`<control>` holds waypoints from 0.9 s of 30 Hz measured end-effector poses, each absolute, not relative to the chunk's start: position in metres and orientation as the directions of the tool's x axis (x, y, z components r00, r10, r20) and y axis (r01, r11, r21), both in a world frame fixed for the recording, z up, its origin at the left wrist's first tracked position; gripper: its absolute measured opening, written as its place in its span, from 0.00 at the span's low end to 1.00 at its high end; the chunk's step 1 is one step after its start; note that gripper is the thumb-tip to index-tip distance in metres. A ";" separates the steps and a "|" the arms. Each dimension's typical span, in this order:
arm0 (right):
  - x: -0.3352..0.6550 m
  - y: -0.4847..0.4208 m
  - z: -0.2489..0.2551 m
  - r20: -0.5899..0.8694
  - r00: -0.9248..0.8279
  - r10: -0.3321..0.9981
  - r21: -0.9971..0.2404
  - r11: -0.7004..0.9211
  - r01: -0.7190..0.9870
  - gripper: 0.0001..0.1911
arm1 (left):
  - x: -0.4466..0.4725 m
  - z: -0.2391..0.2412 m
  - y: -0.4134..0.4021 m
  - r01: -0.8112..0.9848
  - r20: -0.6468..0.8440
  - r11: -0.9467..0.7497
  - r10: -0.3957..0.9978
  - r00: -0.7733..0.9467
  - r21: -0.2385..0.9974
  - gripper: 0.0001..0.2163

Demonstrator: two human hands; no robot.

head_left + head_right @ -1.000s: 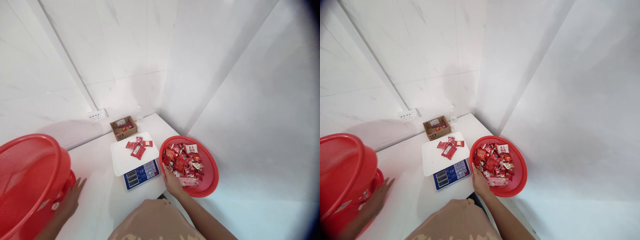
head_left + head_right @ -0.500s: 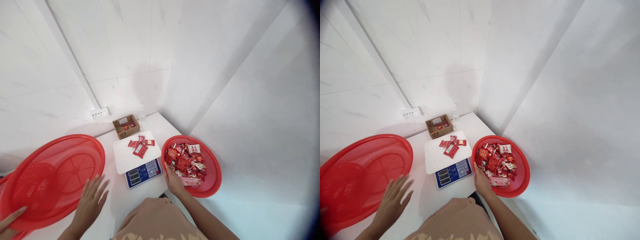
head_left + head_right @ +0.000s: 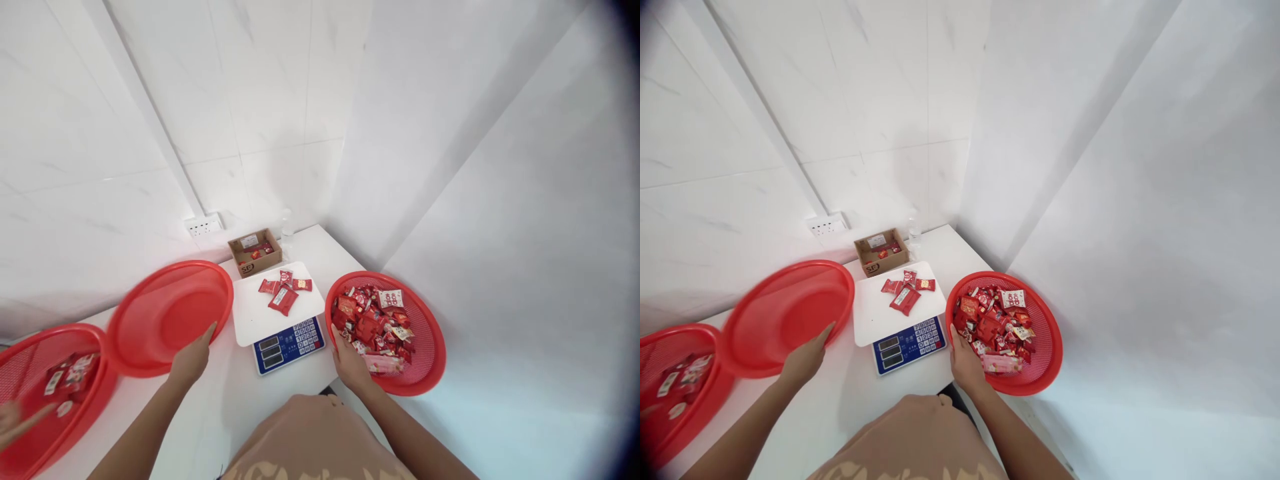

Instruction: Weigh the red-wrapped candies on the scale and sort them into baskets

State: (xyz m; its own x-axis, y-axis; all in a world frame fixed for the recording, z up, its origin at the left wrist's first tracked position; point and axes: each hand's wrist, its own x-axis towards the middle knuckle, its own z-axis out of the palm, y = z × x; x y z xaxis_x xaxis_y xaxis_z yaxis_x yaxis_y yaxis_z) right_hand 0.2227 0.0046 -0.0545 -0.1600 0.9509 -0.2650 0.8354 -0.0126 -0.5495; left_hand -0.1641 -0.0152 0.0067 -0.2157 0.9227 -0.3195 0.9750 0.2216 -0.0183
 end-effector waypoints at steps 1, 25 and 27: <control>0.223 0.005 -0.054 -0.274 -0.158 0.949 -0.548 -0.019 0.836 0.32 | -0.166 0.006 -0.011 0.971 -0.311 0.240 0.922 -0.232 -0.012 0.29; 0.222 0.006 -0.057 -0.288 -0.155 0.945 -0.556 -0.033 0.831 0.34 | -0.006 -0.024 0.101 0.972 -0.051 0.028 0.999 -0.016 0.235 0.24; 0.222 0.006 -0.056 -0.295 -0.153 0.943 -0.548 -0.036 0.836 0.34 | -0.014 -0.025 0.097 0.948 -0.060 0.022 0.998 -0.003 0.319 0.24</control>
